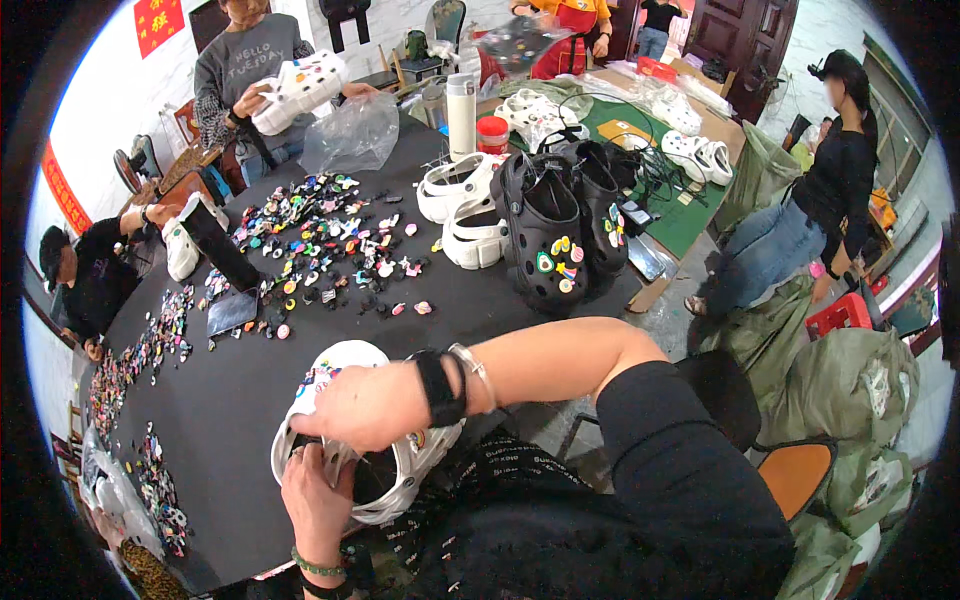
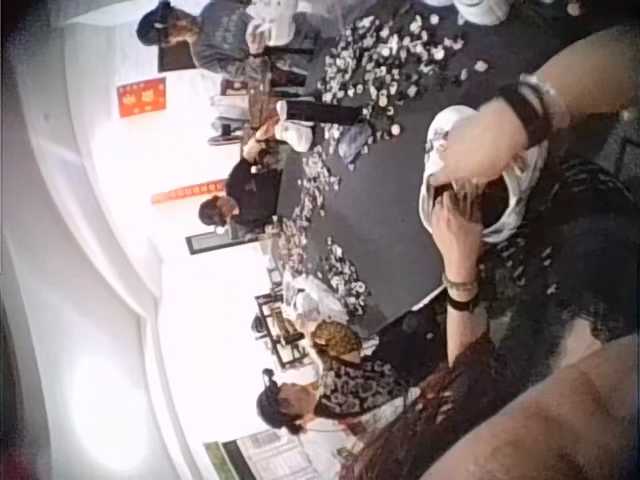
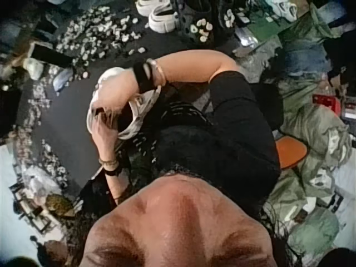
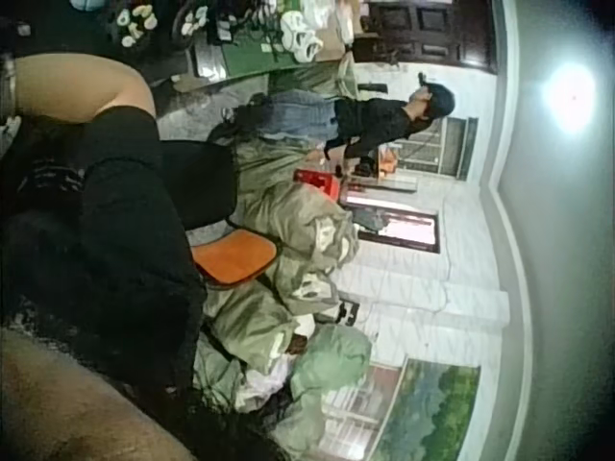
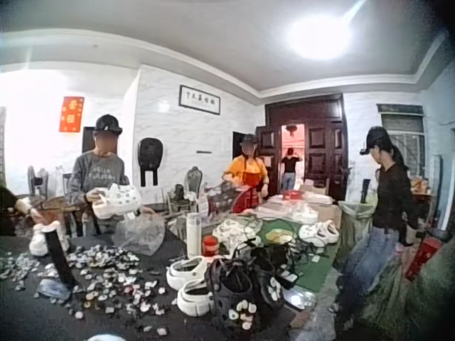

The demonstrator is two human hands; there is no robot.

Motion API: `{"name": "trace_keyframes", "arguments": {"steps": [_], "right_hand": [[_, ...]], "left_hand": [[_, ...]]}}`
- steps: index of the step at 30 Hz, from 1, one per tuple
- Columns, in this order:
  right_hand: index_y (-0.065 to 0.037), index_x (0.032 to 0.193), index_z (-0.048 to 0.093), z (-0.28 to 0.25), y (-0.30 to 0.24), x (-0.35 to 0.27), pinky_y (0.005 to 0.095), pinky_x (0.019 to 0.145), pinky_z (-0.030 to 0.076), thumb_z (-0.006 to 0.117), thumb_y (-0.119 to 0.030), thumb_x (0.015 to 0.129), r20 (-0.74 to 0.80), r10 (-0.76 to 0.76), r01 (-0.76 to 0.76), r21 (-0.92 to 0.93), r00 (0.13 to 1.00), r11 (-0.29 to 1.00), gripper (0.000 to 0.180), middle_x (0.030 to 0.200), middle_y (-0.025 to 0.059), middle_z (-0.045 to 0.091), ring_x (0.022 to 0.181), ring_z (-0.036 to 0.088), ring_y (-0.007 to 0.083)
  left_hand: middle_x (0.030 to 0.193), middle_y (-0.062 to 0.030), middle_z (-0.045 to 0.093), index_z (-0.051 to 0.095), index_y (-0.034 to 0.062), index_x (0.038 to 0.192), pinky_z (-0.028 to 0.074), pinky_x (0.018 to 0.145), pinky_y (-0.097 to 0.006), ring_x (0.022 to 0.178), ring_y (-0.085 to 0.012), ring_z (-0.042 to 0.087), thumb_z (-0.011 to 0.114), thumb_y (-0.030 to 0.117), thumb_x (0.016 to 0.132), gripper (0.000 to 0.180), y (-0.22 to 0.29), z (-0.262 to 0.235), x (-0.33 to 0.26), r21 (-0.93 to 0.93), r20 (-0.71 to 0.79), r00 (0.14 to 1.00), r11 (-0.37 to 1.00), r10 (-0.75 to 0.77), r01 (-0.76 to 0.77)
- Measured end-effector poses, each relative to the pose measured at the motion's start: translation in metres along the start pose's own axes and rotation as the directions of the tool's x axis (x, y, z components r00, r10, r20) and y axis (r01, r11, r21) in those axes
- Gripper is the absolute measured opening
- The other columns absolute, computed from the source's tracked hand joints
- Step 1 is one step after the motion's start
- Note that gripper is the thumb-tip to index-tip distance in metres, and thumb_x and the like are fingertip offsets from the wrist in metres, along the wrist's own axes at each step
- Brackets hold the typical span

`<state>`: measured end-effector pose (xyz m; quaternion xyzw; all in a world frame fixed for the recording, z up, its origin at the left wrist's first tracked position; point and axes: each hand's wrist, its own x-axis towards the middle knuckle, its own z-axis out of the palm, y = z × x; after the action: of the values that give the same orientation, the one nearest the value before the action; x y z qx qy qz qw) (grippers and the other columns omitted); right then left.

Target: Decorating rubber clogs with various charms and pins at a workshop table.

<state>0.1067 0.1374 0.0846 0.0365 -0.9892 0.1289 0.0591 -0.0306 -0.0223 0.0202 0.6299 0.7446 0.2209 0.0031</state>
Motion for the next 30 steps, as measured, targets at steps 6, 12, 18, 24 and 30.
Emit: {"name": "trace_keyframes", "arguments": {"steps": [6, 12, 18, 24, 30], "right_hand": [[0.003, 0.094, 0.061, -0.099, 0.045, -0.087, 0.0445, 0.081, 0.048, 0.066, -0.022, 0.083, -0.509, 0.278, -0.345, -0.04, 0.815, 0.938, 0.027, 0.092, 0.0222, 0.061, 0.093, 0.06, 0.0388], [-0.009, 0.12, 0.059, -0.133, 0.101, -0.258, 0.0427, 0.095, 0.047, 0.073, -0.021, 0.075, -0.267, 0.752, -0.798, -0.213, 0.602, 0.564, 0.049, 0.11, 0.0172, 0.063, 0.107, 0.058, 0.0369], [-0.023, 0.145, 0.037, -0.114, 0.121, -0.304, 0.046, 0.099, 0.043, 0.087, -0.03, 0.06, -0.008, 0.911, -0.906, -0.106, 0.412, 0.409, 0.099, 0.127, 0.0207, 0.053, 0.118, 0.052, 0.0389], [-0.024, 0.13, 0.056, -0.096, 0.139, -0.295, 0.0478, 0.096, 0.035, 0.087, -0.048, 0.053, -0.025, 0.889, -0.88, -0.161, 0.456, 0.447, 0.087, 0.117, 0.0127, 0.059, 0.119, 0.052, 0.0318], [-0.012, 0.097, 0.073, -0.084, 0.138, -0.299, 0.0423, 0.084, 0.034, 0.088, -0.047, 0.049, -0.136, 0.872, -0.878, -0.17, 0.47, 0.447, 0.062, 0.098, 0.0094, 0.066, 0.104, 0.058, 0.0286]], "left_hand": [[0.087, -0.0205, 0.058, 0.053, -0.0009, 0.087, 0.044, 0.074, -0.049, 0.086, -0.0407, 0.056, 0.075, 0.015, 0.074, 0.03, 0.004, 0.003, 0.001, 0.062, 0.072, 0.997, 0.998, -0.029, 0.024], [0.086, -0.0214, 0.056, 0.051, -0.0008, 0.085, 0.043, 0.074, -0.049, 0.086, -0.041, 0.056, 0.075, 0.013, 0.073, 0.029, 0.001, 0.004, 0.001, 0.041, 0.028, 1.0, 0.999, 0.009, -0.01], [0.085, -0.0232, 0.056, 0.05, -0.0015, 0.083, 0.042, 0.072, -0.05, 0.085, -0.0432, 0.055, 0.075, 0.011, 0.072, 0.03, 0.002, -0.001, 0.004, 0.014, 0.076, 0.997, 1.0, -0.014, 0.013], [0.085, -0.0241, 0.056, 0.049, -0.0013, 0.083, 0.042, 0.072, -0.05, 0.086, -0.0445, 0.055, 0.075, 0.01, 0.071, 0.03, 0.002, 0.001, 0.003, 0.02, 0.068, 0.997, 1.0, -0.023, 0.022], [0.085, -0.0239, 0.056, 0.047, -0.0008, 0.082, 0.042, 0.073, -0.051, 0.086, -0.0442, 0.055, 0.074, 0.01, 0.071, 0.031, -0.005, 0.005, 0.0, 0.022, 0.061, 0.998, 1.0, -0.006, 0.005]]}}
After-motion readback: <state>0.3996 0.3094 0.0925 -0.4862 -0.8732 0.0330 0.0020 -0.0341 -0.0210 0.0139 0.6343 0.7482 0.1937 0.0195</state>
